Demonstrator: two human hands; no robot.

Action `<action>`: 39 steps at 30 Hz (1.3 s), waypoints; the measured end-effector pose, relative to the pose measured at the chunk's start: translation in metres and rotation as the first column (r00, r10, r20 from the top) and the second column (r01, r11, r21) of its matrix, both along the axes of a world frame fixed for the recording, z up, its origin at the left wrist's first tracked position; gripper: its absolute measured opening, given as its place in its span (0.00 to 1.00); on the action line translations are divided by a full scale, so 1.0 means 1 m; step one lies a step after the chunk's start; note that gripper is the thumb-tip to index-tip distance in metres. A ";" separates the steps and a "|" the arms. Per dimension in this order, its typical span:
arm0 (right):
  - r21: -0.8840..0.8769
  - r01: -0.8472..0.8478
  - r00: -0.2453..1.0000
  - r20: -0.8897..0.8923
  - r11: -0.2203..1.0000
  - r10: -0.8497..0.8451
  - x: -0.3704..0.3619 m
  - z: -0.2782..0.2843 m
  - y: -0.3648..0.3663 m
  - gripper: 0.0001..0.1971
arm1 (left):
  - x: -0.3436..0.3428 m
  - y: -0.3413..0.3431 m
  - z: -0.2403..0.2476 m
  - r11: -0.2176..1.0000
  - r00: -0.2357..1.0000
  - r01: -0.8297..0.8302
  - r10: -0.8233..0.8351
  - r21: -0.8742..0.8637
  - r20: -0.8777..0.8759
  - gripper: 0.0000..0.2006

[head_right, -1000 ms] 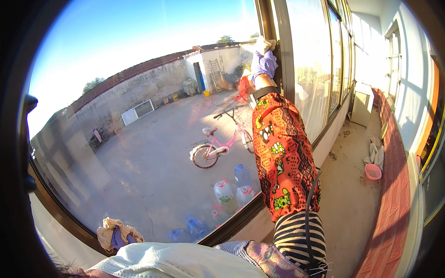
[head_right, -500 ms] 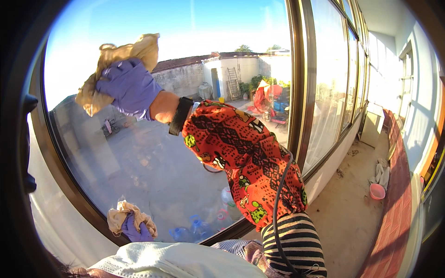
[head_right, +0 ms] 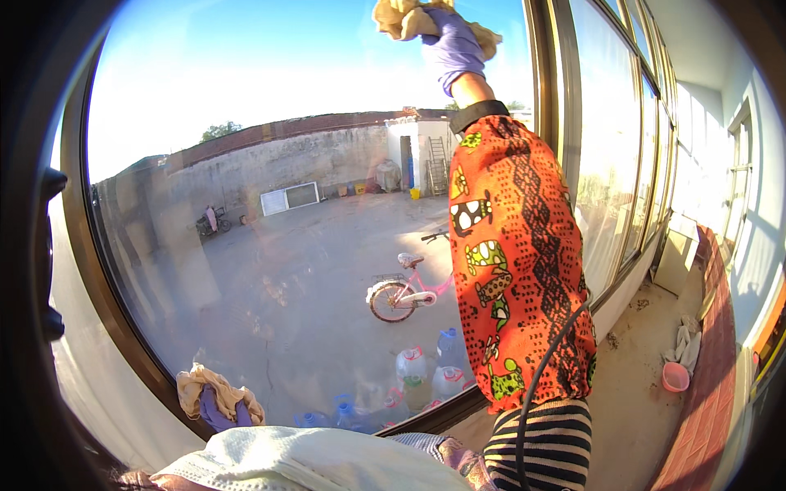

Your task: The person wipes the interior surface of a large curved window using a cloth. They repeatedly wring the cloth and wipe different sections of the glass and the window frame.

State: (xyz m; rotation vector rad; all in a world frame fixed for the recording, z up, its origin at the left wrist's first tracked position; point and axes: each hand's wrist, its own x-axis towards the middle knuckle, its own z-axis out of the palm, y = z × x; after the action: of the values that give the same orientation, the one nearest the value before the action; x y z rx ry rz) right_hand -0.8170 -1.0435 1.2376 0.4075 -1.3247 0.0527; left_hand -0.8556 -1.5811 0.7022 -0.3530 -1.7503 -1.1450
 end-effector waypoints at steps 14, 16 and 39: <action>-0.404 0.215 0.976 0.069 0.889 -0.205 -0.002 -0.022 0.075 0.20 | 0.039 0.025 0.018 0.971 0.983 -0.186 0.183 -0.151 -0.032 0.32; -0.280 0.215 0.975 0.000 0.936 -0.224 -0.004 -0.004 0.034 0.21 | 0.045 0.033 0.014 0.961 0.990 -0.137 0.125 -0.239 -0.062 0.31; 0.499 0.139 0.966 0.123 0.856 -0.229 -0.012 -0.200 -0.271 0.22 | 0.086 0.023 0.060 0.979 0.975 0.194 -0.185 0.067 -0.122 0.29</action>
State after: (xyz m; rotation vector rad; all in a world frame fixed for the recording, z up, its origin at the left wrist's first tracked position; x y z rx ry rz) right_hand -0.8293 -1.3140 1.0381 0.7129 -1.5487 -0.4267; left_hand -0.7697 -1.5578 0.7625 -0.5373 -1.5916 -1.2994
